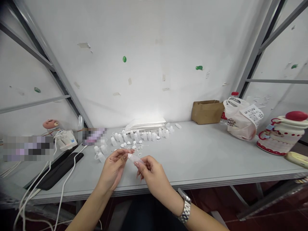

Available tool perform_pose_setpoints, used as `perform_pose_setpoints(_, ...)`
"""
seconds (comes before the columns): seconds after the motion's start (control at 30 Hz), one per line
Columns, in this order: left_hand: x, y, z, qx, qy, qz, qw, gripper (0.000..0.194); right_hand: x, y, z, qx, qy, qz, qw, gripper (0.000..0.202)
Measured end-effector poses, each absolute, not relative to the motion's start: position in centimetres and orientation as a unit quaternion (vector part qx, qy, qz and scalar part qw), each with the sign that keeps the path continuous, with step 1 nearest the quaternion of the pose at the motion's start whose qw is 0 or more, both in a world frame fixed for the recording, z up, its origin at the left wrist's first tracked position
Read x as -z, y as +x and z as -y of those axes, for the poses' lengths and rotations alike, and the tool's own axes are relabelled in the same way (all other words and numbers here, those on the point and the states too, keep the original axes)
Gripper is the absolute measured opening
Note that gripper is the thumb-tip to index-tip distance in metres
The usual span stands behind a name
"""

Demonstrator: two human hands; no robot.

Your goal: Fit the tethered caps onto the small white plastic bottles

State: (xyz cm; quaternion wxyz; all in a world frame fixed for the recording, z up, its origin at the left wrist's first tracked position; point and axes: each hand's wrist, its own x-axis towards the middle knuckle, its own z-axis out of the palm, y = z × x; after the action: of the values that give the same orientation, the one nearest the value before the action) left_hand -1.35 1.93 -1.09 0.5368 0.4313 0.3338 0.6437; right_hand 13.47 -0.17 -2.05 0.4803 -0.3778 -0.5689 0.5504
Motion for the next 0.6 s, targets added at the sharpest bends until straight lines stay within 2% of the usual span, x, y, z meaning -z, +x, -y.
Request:
perform_pose_setpoints(0.07, 0.87, -1.57, -1.91, -0.63, 0.455, -0.319, 0.542, 0.011, 1.68, 13.6, 0.07, -0.699, -0.311, 0.5, 0.406, 0.039)
perform_pose_setpoints(0.13, 0.73, -1.66, -1.9, -0.621, 0.466, -0.319, 0.544, 0.009, 1.38, 13.68, -0.08, -0.763, -0.273, 0.463, 0.361, 0.043)
perform_pose_setpoints(0.3, 0.96, -1.31, -1.97, -0.631, 0.441, -0.363, 0.525, 0.006, 1.35, 13.4, -0.45, -0.623, -0.351, 0.52, 0.469, 0.039)
perform_pose_setpoints(0.37, 1.09, -1.19, -1.98, -0.632, 0.441, -0.363, 0.524, 0.006, 1.5, 13.38, -0.53, -0.599, -0.364, 0.522, 0.487, 0.035)
perform_pose_setpoints(0.53, 0.86, -1.52, -1.8, -0.615, 0.463, -0.349, 0.534, 0.009, 1.53, 13.92, -0.56, -0.757, -0.246, 0.47, 0.382, 0.033)
perform_pose_setpoints(0.6, 0.59, -1.77, -1.79, -0.602, 0.474, -0.359, 0.534, 0.01, 1.36, 14.1, -0.55, -0.771, -0.225, 0.464, 0.373, 0.034)
